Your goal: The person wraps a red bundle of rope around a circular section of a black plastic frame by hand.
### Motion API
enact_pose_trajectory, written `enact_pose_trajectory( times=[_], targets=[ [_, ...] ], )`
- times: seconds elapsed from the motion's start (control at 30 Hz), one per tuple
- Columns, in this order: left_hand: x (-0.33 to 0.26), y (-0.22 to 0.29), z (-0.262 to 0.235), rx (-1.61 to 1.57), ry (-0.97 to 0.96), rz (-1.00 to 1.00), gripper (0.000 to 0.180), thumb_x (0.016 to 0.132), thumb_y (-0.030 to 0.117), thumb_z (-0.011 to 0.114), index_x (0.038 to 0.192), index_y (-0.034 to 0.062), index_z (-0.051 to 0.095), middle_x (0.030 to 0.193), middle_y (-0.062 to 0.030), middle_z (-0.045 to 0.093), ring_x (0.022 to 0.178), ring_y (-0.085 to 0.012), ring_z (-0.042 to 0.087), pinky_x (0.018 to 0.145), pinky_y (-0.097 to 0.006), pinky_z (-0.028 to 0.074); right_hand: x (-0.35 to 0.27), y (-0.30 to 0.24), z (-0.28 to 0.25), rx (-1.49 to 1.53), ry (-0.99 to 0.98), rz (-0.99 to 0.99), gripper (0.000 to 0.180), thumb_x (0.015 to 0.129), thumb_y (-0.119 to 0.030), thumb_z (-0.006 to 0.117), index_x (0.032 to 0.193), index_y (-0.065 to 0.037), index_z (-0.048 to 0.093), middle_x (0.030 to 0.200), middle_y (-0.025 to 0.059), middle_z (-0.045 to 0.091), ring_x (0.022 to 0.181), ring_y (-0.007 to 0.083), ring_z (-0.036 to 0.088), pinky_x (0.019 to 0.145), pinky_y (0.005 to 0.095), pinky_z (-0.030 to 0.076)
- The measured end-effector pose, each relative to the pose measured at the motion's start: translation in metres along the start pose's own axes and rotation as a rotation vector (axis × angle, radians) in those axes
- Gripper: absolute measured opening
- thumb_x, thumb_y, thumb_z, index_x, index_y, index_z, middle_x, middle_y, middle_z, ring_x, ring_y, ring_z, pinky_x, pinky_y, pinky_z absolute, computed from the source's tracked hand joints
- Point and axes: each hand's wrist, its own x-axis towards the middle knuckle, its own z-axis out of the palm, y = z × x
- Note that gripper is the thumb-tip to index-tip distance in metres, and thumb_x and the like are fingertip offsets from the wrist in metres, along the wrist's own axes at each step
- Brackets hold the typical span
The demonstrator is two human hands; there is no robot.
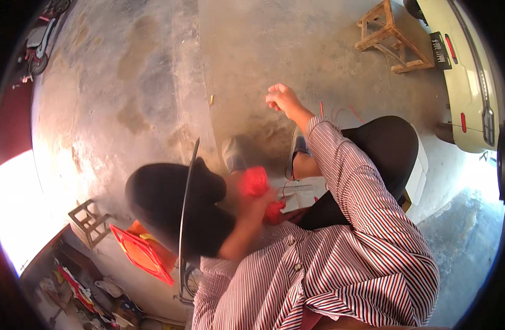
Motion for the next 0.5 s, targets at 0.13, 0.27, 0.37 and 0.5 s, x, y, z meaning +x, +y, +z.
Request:
enact_pose_trajectory(
  times=[0.13, 0.27, 0.37, 0.5],
  targets=[
    [0.012, -0.016, -0.013, -0.173, -0.025, 0.059, 0.018, 0.079, -0.001, 0.069, 0.093, 0.0033, 0.059, 0.072, -0.0025, 0.058, 0.062, -0.0143, 0.057, 0.062, -0.030, 0.049, -0.040, -0.057, 0.018, 0.005, -0.256, -0.110, 0.025, 0.082, -0.014, 0.067, 0.104, -0.004, 0.060, 0.080, 0.0022, 0.065, 0.063, 0.0092, 0.057, 0.051, 0.0234, 0.042],
    [0.009, -0.010, -0.012, -0.410, -0.129, 0.113, 0.024, 0.080, -0.001, 0.066, 0.102, 0.0030, 0.057, 0.068, -0.0037, 0.054, 0.060, -0.0164, 0.055, 0.060, -0.032, 0.050, -0.104, -0.114, 0.008, -0.091, -0.452, -0.220, 0.022, 0.084, -0.013, 0.066, 0.104, -0.004, 0.061, 0.082, 0.0015, 0.064, 0.067, 0.0072, 0.056, 0.057, 0.0215, 0.042],
    [0.005, -0.006, -0.010, -0.477, -0.186, 0.153, 0.029, 0.083, 0.000, 0.065, 0.110, 0.0045, 0.055, 0.067, -0.0038, 0.053, 0.060, -0.0168, 0.056, 0.060, -0.033, 0.050, -0.157, -0.133, 0.000, -0.240, -0.598, -0.318, 0.020, 0.085, -0.011, 0.065, 0.103, -0.003, 0.062, 0.085, 0.0011, 0.064, 0.069, 0.0070, 0.055, 0.061, 0.0221, 0.044],
    [0.003, -0.005, -0.006, -0.463, -0.219, 0.182, 0.024, 0.087, 0.006, 0.066, 0.108, 0.0058, 0.053, 0.066, -0.0028, 0.052, 0.060, -0.0169, 0.055, 0.060, -0.033, 0.050, -0.214, -0.124, -0.015, -0.315, -0.711, -0.336, 0.018, 0.085, -0.005, 0.064, 0.103, -0.002, 0.063, 0.090, 0.0004, 0.062, 0.074, 0.0066, 0.055, 0.067, 0.0233, 0.047]
  ],
)
